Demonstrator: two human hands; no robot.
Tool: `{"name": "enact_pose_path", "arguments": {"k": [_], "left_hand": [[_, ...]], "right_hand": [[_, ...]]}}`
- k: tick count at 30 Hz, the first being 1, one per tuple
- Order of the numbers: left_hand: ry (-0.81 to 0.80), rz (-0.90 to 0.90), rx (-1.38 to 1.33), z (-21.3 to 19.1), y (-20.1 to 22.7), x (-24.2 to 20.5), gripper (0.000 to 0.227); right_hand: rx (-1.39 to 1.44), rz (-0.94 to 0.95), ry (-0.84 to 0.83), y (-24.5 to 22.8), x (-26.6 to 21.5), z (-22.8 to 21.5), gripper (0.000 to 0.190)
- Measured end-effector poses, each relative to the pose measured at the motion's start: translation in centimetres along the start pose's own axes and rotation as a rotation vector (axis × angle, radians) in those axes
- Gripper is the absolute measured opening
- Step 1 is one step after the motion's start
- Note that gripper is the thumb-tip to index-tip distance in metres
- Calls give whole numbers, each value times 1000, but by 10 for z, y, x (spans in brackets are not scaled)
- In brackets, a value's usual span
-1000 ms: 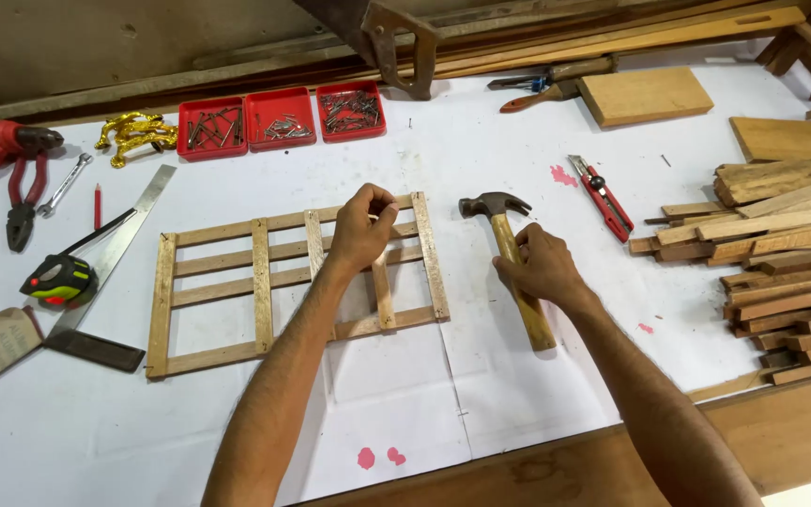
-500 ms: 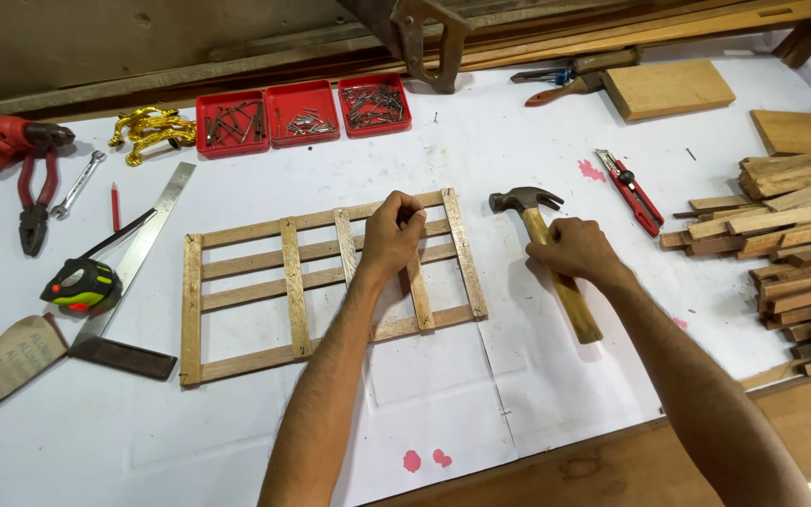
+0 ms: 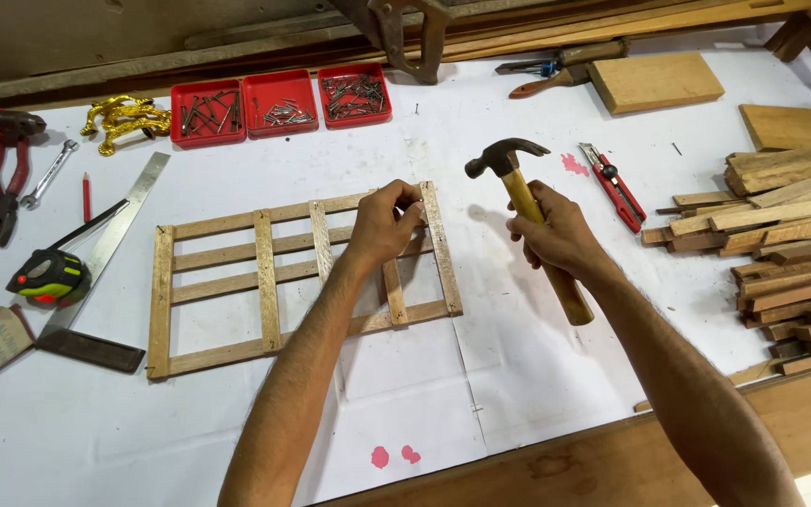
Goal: The person measures a small wooden lattice frame with a tape measure, positions thin wooden slats across the frame, and hammers nails to fasten the slats. They pick nails from a red tray, tap them in with a hammer, and sand the frame edges with a sanding block.
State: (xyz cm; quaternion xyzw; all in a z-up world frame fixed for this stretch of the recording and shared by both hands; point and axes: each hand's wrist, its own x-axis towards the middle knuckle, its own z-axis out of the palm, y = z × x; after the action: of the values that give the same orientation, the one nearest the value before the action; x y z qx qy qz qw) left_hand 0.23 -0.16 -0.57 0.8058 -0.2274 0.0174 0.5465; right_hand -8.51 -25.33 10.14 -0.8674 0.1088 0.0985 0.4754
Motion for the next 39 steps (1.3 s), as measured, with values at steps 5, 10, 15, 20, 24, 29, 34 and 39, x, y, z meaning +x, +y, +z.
{"name": "enact_pose_path", "arguments": {"k": [5,10,15,20,24,29,34,39], "left_hand": [[-57,-10,159,4,9,9,11],[-128,-22,302,5,5,16,13],[-146,-52,315,9,-2,18,13],[-96,-56,324,12,-1,15,16],[-52,-35,302,14,-3,12,16],[-46,-30,303,13,1,11,16],[-34,13,337,16,-2,10,12],[-4,92,324,18,-10,7,9]], "right_hand": [[44,-18,-34,3,-5,-2,20],[48,-1,-59,11,-3,1,23],[-38,-7,-87,14,2,5,28],[-104,26,-93,6,6,9,30],[-135,21,-113,5,9,13,29],[-167,-69,-133,2,7,15,25],[-294,-163,-118,5,4,14,27],[-243,-429,10,8,-3,18,32]]}}
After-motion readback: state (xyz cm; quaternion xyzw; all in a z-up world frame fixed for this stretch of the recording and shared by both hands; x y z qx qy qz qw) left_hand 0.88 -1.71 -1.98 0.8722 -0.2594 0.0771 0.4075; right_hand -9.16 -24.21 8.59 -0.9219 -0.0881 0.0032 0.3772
